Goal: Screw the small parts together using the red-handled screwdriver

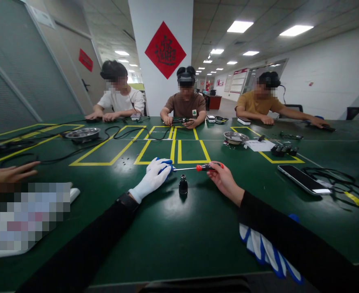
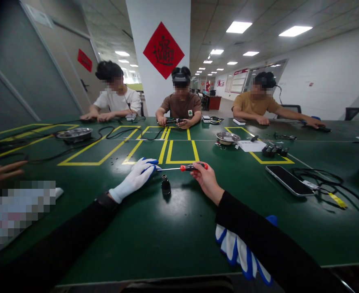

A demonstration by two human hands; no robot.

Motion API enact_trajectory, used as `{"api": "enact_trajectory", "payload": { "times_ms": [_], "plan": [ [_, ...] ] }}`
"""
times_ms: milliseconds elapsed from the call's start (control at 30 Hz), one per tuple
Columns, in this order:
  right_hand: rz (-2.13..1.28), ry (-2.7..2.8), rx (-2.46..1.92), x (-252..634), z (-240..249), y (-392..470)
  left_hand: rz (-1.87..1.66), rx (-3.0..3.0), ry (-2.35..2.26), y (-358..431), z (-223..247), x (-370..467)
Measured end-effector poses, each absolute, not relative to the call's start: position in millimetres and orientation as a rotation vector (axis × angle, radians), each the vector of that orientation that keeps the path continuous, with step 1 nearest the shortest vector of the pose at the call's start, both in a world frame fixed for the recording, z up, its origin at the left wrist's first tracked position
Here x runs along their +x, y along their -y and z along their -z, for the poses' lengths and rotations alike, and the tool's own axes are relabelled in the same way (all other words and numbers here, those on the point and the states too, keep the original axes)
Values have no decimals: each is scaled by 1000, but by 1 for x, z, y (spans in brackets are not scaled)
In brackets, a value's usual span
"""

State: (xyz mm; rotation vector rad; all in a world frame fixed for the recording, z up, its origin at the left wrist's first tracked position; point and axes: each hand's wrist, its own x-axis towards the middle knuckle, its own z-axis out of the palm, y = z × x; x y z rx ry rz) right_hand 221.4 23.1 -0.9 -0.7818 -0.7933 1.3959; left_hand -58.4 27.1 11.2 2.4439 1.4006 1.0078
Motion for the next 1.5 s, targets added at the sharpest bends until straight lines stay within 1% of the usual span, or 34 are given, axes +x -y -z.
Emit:
{"api": "enact_trajectory", "payload": {
  "times_ms": [200,367,467,600,667,900,1000,1067,1167,1233,1300,1500],
  "plan": [
    [-1433,794,-786,221,-1,-21,-1126,2388,-1371,-24,-12,-53],
    [-1440,1008,-840,215,0,-17,-1341,2217,-1585,-29,-7,-61],
    [-1242,1303,-954,211,1,-13,-1408,2133,-1644,-33,-4,-64],
    [-729,1771,-1120,208,0,-7,-1565,2067,-1765,-36,-2,-62],
    [-544,1908,-1150,206,-2,-2,-1665,2065,-1790,-32,-2,-58],
    [-272,2222,-1171,196,-10,18,-1851,1979,-1529,1,-10,-28],
    [-56,2173,-1040,195,-20,26,-1951,2092,-1456,15,-14,-20],
    [72,2108,-807,196,-28,31,-1983,2236,-1368,25,-17,-16],
    [268,2161,-354,198,-37,38,-1965,2578,-1062,38,-19,-12],
    [352,2207,-178,198,-38,42,-1911,2752,-842,45,-19,-9],
    [337,2214,-154,195,-38,44,-1876,2813,-784,49,-20,-8],
    [118,2227,-240,191,-33,44,-1888,2811,-854,48,-20,-10]
  ]
}}
